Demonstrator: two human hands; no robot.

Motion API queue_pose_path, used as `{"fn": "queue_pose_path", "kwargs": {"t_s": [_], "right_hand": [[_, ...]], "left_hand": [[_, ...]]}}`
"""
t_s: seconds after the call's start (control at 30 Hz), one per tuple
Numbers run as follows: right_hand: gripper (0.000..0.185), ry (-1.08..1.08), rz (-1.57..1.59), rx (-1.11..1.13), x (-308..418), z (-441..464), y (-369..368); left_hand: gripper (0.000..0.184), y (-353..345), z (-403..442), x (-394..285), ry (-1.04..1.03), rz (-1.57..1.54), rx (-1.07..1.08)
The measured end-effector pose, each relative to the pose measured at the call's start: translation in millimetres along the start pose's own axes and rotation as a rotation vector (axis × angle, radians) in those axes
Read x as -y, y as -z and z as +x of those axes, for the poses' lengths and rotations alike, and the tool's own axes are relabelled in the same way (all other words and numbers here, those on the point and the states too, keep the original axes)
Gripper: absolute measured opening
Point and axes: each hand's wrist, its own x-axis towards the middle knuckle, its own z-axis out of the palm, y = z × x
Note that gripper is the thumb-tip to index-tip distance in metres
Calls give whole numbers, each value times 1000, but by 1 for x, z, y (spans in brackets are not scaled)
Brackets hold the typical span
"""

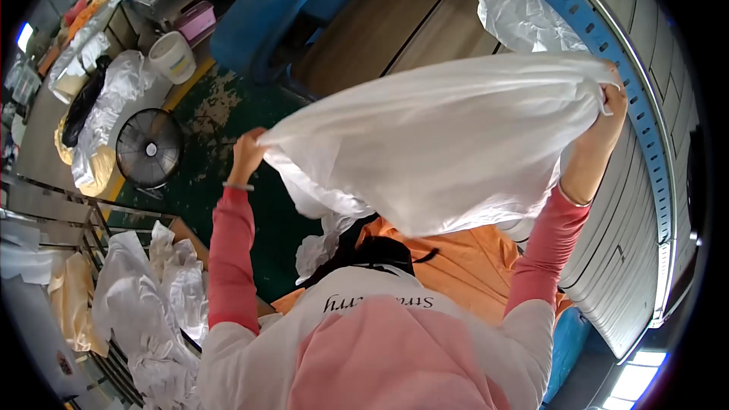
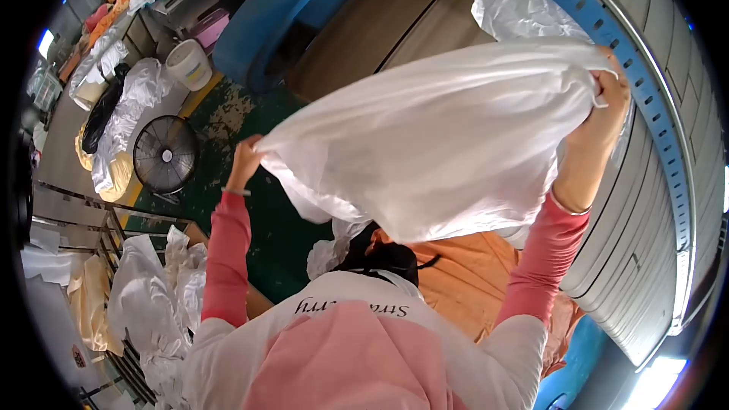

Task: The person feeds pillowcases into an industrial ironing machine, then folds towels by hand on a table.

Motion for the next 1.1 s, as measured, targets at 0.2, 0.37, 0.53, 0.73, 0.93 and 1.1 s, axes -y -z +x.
{"fn": "queue_pose_path", "kwargs": {"t_s": [0.2, 0.37, 0.53, 0.73, 0.93, 1.1], "right_hand": [[20, 128, -306, -98, -7, -3, 25], [25, -260, -329, -334, 5, -61, 110], [31, -613, -377, -471, -14, -157, 219], [53, -289, -297, 511, 146, -148, 2], [68, -668, 439, 1111, 206, -191, -117], [26, -585, 463, 852, 207, -221, -95]], "left_hand": [[23, 14, 25, -32, 193, -598, 349], [36, 32, -73, -109, -25, -435, 1039], [27, -1, -131, -97, 29, -402, 1118], [47, 45, -98, -180, 310, -916, 1328], [48, 46, -114, -224, -511, -245, 1481], [39, 8, -136, -111, -436, -14, 1138]]}}
